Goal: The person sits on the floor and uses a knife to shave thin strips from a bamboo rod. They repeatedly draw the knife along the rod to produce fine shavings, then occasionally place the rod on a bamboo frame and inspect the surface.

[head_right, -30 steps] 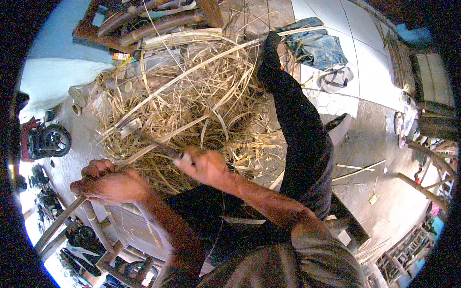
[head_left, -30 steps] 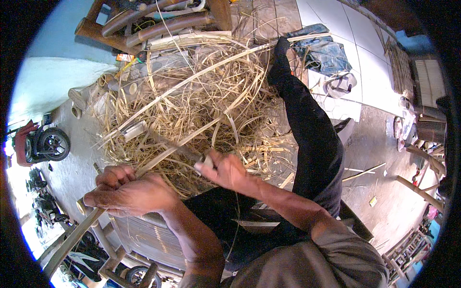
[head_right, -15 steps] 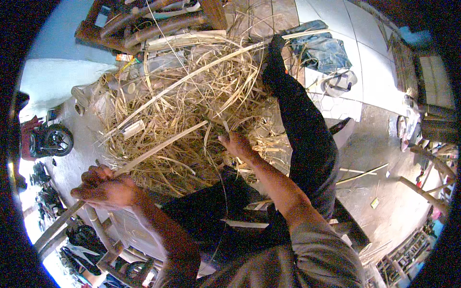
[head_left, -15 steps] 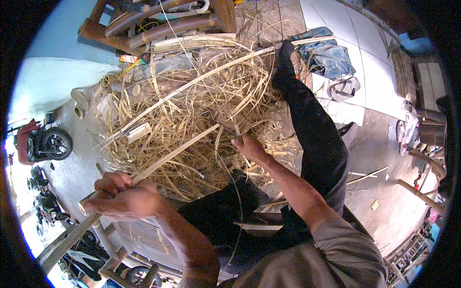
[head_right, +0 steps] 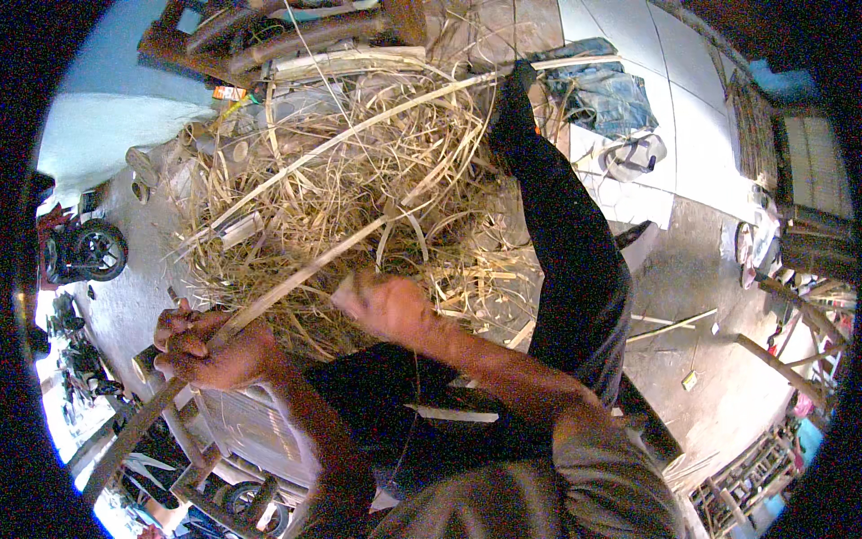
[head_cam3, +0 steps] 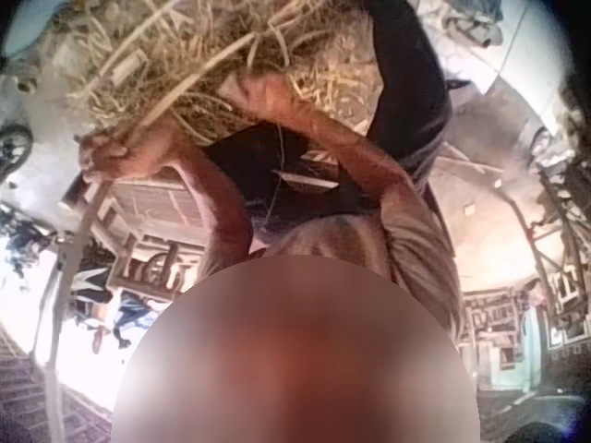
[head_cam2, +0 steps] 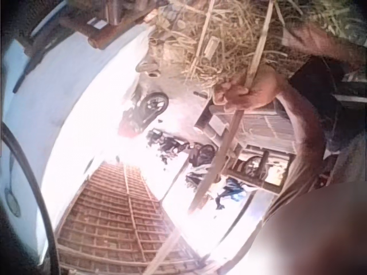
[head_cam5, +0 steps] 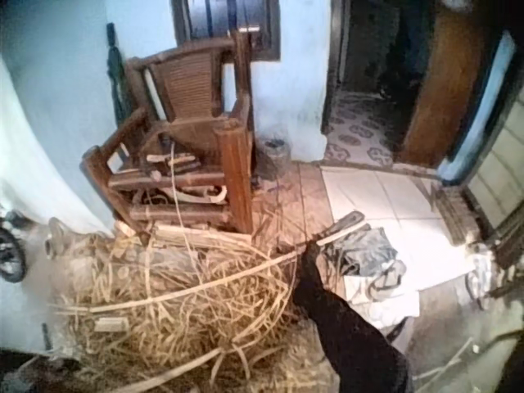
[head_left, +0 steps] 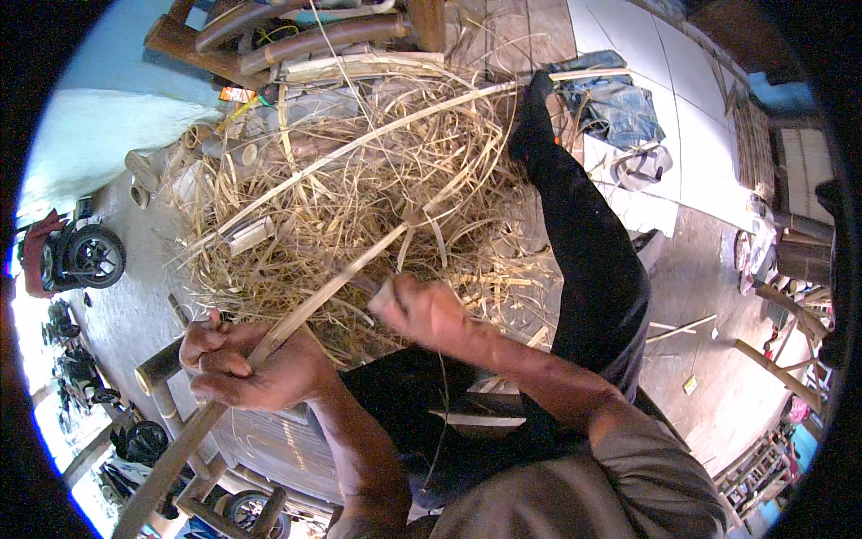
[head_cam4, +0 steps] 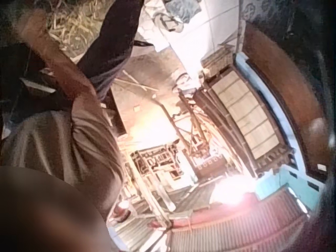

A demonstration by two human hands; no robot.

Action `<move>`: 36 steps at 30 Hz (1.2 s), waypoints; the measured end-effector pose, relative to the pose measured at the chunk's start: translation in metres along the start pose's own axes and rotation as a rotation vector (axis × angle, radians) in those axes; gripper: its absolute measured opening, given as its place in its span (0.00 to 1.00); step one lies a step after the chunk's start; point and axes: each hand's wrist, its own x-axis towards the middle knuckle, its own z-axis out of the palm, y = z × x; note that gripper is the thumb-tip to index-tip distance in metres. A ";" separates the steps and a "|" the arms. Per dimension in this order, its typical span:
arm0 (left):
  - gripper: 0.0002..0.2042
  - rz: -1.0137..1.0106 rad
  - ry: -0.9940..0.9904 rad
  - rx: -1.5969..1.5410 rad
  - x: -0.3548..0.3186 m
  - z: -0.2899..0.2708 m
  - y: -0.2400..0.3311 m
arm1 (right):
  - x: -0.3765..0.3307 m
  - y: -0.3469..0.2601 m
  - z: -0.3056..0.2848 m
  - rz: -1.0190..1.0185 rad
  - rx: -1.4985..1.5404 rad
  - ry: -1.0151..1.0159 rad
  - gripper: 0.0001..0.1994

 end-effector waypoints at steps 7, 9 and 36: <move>0.24 -0.036 0.009 -0.165 0.000 -0.005 -0.004 | -0.004 0.052 0.031 -0.212 -0.117 0.154 0.20; 0.23 -0.013 0.019 -0.160 0.000 -0.009 -0.005 | 0.007 0.070 0.045 -0.062 -0.212 0.172 0.20; 0.15 -0.152 0.180 -0.368 0.024 -0.044 -0.036 | 0.048 0.146 0.079 0.217 -0.175 0.086 0.18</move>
